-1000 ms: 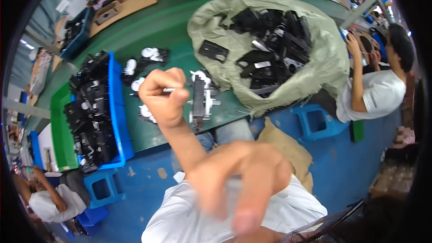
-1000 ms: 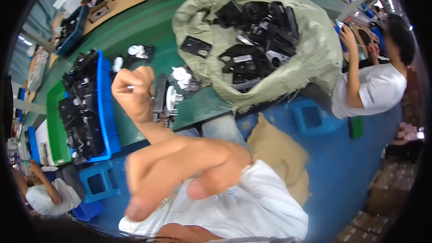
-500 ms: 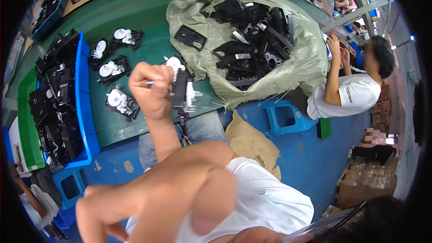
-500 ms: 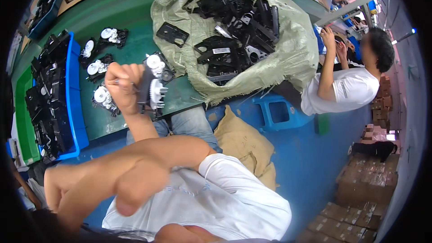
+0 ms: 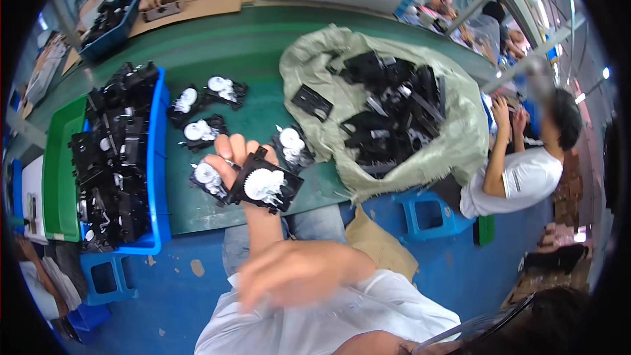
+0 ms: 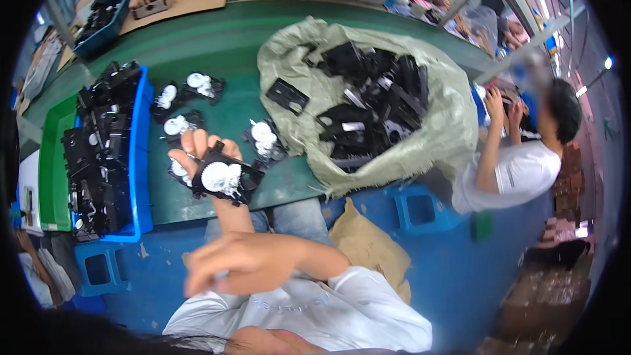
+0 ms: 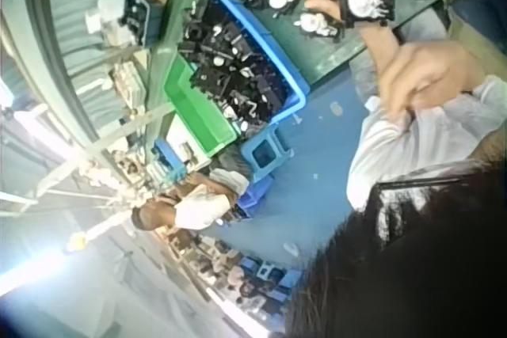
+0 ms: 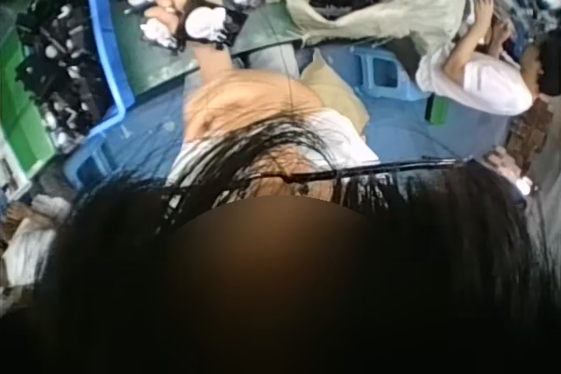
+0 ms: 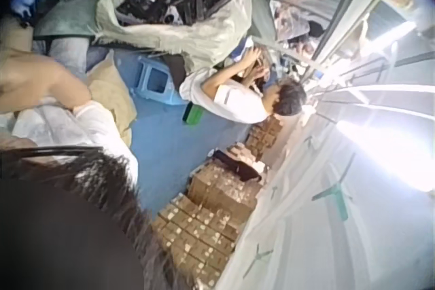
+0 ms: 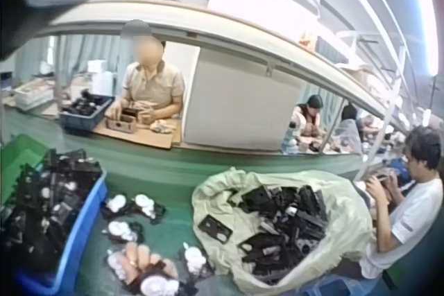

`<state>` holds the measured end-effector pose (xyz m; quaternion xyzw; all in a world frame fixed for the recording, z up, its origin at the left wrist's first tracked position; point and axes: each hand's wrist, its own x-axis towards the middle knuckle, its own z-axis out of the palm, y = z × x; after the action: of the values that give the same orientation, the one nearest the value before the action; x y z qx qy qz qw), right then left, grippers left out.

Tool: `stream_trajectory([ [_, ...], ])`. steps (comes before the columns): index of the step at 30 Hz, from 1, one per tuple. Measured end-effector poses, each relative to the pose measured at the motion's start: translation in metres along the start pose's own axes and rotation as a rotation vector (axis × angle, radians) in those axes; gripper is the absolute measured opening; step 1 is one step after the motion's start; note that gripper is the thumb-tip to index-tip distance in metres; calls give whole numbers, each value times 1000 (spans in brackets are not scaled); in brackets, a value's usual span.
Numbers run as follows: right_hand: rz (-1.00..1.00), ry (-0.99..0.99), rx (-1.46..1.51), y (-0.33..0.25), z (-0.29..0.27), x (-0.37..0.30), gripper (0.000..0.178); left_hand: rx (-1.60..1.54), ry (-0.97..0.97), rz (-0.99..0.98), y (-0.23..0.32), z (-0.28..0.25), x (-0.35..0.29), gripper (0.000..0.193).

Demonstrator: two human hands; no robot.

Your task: Manually assemble and inspect small black electronic components on a factory line.

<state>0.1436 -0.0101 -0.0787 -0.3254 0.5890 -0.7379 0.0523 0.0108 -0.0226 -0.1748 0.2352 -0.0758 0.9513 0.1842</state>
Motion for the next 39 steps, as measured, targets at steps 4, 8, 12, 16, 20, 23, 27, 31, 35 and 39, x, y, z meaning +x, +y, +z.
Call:
stream_trajectory([
  [4,-310,443,-346,-22,-38,-55,19,-127,-17,-22,-3,1,2,33],
  [8,265,970,-1125,-48,-122,-51,34,-179,156,-20,1,10,3,35],
  [12,719,658,-1678,-2,-223,-61,49,-163,204,-7,6,14,4,35],
  [16,933,404,-1565,15,-266,-62,58,-119,251,3,7,12,4,35],
  [20,994,271,-1443,12,-276,-54,59,-46,288,29,8,7,4,35],
  [23,1150,174,-1389,-7,-267,-36,57,63,322,64,11,3,2,34],
  [27,709,791,-808,-24,-235,-38,55,258,394,128,11,16,3,33],
  [31,280,1075,-180,-31,-168,-30,55,381,446,159,14,26,1,32],
  [35,-231,806,438,1,-127,-51,60,437,460,166,8,31,0,32],
  [39,-381,652,778,27,-99,-51,57,511,448,163,19,35,-3,32],
])
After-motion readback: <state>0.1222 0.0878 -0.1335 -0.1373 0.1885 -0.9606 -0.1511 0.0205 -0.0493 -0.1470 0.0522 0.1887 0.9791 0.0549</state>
